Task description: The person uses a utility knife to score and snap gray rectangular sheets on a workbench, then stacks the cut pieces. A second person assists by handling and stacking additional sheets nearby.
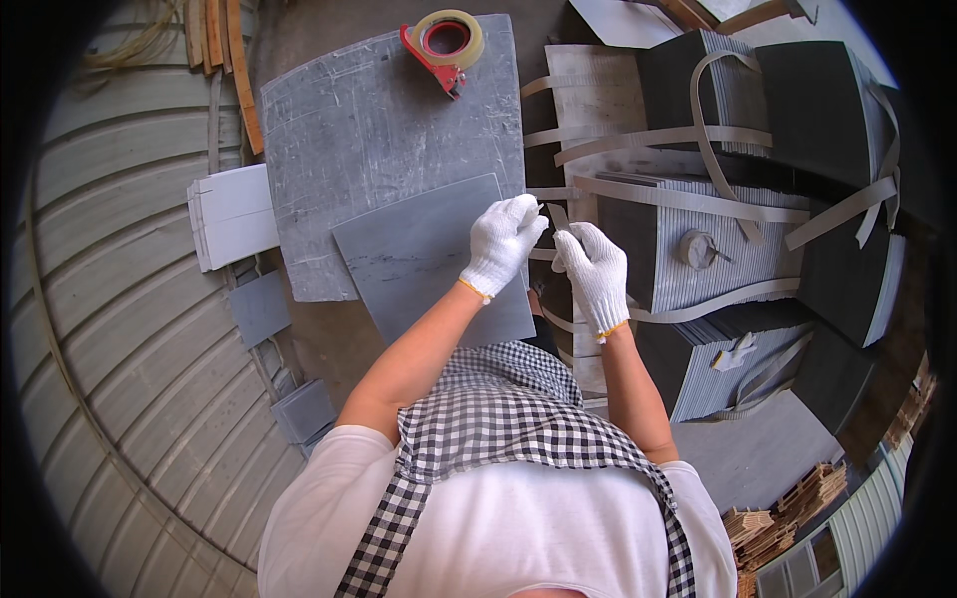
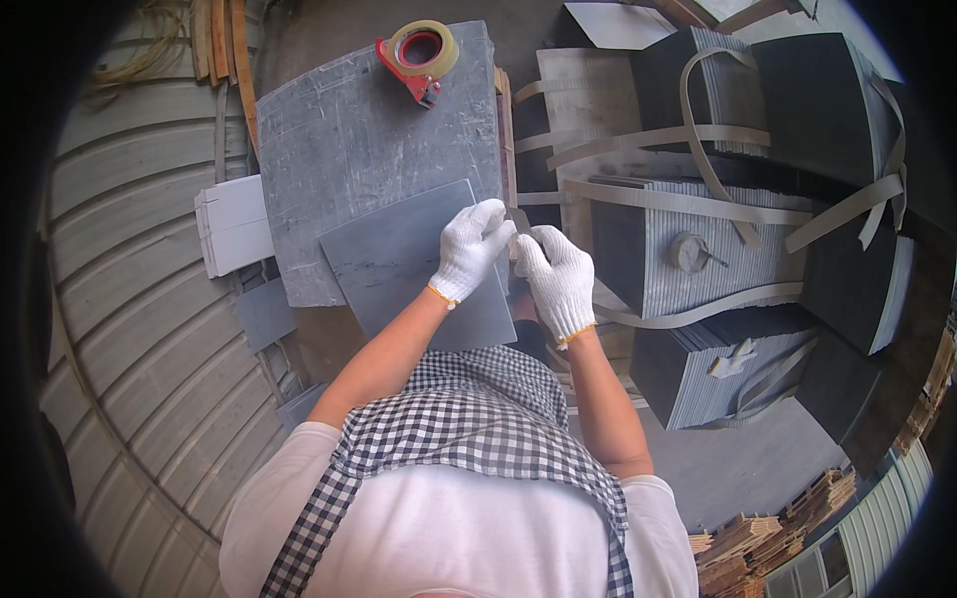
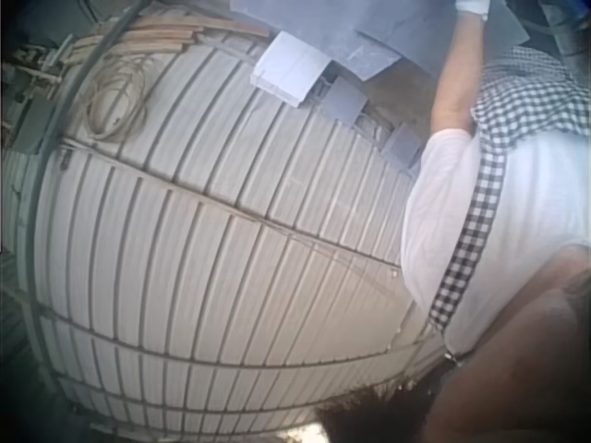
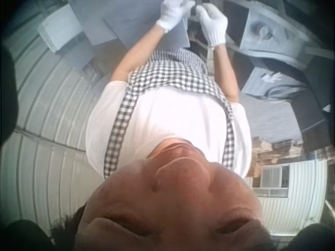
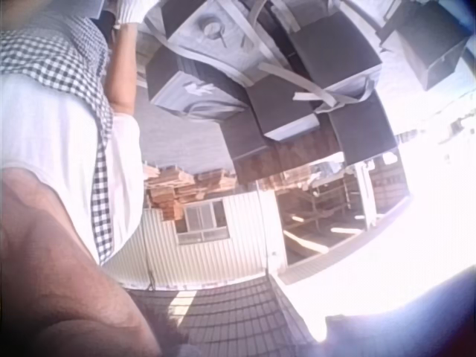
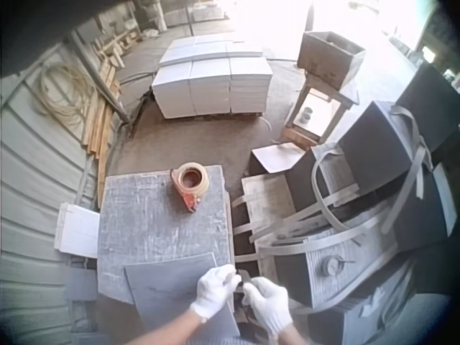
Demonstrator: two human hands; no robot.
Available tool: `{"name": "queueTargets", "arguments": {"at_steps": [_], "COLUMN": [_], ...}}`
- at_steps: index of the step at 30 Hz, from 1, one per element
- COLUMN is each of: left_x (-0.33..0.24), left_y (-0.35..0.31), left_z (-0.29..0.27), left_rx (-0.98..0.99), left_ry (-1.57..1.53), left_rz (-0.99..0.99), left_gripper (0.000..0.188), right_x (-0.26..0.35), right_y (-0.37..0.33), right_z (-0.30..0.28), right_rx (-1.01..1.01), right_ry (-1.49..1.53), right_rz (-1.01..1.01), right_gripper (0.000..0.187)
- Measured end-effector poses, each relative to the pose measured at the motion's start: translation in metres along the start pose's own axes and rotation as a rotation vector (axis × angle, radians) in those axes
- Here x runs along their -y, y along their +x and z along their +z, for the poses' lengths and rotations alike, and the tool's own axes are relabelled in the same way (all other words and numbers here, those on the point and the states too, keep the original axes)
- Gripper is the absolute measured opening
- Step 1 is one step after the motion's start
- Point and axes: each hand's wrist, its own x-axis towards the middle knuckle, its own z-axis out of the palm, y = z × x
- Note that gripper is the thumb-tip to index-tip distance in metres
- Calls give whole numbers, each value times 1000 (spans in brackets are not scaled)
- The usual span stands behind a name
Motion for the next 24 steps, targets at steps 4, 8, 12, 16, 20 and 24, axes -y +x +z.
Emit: {"name": "queueTargets", "arguments": {"at_steps": [4, 8, 12, 16, 20, 24], "left_x": [0, 0, 0, 2, 6, 8], "left_y": [0, 0, 0, 0, 2, 2], "left_z": [0, 0, 0, 1, -1, -5], "left_rx": [-11, -4, -12, -21, -16, 15], "left_ry": [-16, -4, -3, 25, 85, 140], "left_rz": [7, 2, 10, 30, 112, 176], "left_gripper": [23, 24, 24, 24, 24, 23], "right_x": [0, 0, 3, 5, 6, 19], "right_y": [0, 1, 0, 0, 1, 5], "right_z": [-2, -2, -2, -2, -5, -11], "right_rx": [16, 15, 7, -2, -82, 17], "right_ry": [-55, -96, -115, -194, -594, -850], "right_rz": [-16, -30, -53, -118, -304, -322], "right_gripper": [22, 23, 23, 22, 21, 21]}}
